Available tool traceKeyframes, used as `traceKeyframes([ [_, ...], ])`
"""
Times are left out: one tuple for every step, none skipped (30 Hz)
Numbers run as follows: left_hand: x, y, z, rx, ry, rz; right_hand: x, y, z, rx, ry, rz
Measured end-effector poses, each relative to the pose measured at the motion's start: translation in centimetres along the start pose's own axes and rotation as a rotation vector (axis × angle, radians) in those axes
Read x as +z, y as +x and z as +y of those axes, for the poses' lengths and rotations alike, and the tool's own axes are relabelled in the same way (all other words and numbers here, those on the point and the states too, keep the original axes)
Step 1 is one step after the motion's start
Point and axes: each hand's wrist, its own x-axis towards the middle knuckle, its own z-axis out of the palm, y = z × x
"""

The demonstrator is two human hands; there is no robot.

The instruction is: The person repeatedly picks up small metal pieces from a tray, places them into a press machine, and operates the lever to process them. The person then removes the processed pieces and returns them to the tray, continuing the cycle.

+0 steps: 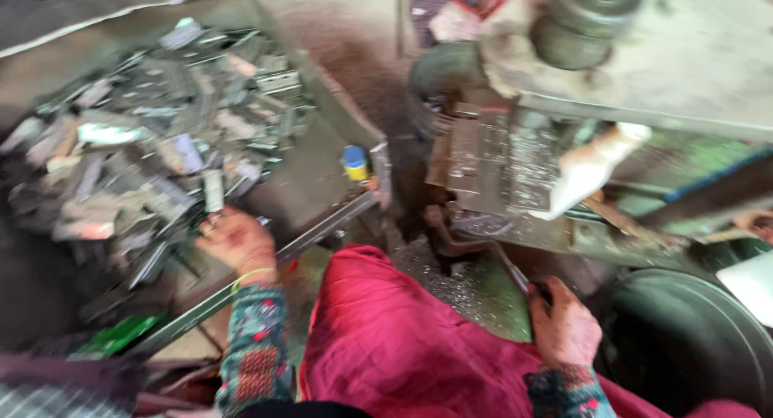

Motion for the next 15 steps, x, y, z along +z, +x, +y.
traceKeyframes([
  [-0.8, 0.1, -0.6, 0.070, 0.155, 0.126, 0.1, 0.0, -0.5, 0.021, 0.021, -0.014],
  [-1.8, 0.0, -1.0, 0.082, 0.142, 0.135, -0.1, -0.2, -0.8, 0.042, 0.043, -0.028],
  [-3.1, 0.0, -1.0, 0.091, 0.127, 0.149, -0.2, -0.1, -1.1, 0.060, 0.068, -0.036],
  [-4.5, -0.2, -1.3, 0.100, 0.015, 0.059, -0.2, -0.2, -1.5, 0.065, 0.063, -0.033],
  [-5.8, -0.3, -1.0, 0.106, -0.105, -0.033, -0.6, 0.0, -1.7, 0.066, 0.052, -0.021],
  [-7.0, 0.0, -0.3, 0.115, -0.223, -0.127, -0.7, 0.3, -1.8, 0.067, 0.042, -0.010],
  [-7.9, -0.3, 0.0, 0.112, -0.320, -0.110, -0.9, 0.3, -1.8, 0.072, 0.049, -0.010],
  [-8.5, -0.1, 0.5, 0.109, -0.418, -0.095, -1.0, 0.5, -1.8, 0.077, 0.057, -0.010],
  [-9.1, -0.6, -0.2, 0.099, -0.495, -0.093, -0.9, 0.0, -1.7, 0.078, 0.062, -0.034],
  [-9.5, -1.0, -0.1, 0.130, -0.479, -0.072, -1.0, -0.3, -1.4, 0.064, 0.058, -0.017],
  [-9.8, -0.6, -0.3, 0.153, -0.458, -0.046, -0.8, -0.2, -1.5, 0.040, 0.060, -0.002],
  [-10.1, -0.4, -0.4, 0.177, -0.437, -0.020, -0.7, -0.2, -1.6, 0.017, 0.062, 0.012],
  [-10.4, -0.1, -0.5, 0.215, -0.410, 0.016, -0.4, -0.1, -1.6, 0.007, 0.058, 0.014],
  [-10.7, 0.0, -0.7, 0.254, -0.382, 0.050, -0.1, -0.1, -1.5, -0.002, 0.055, 0.016],
  [-11.0, -0.1, -0.2, 0.293, -0.357, 0.090, -0.3, -0.2, -1.2, -0.013, 0.055, 0.022],
])
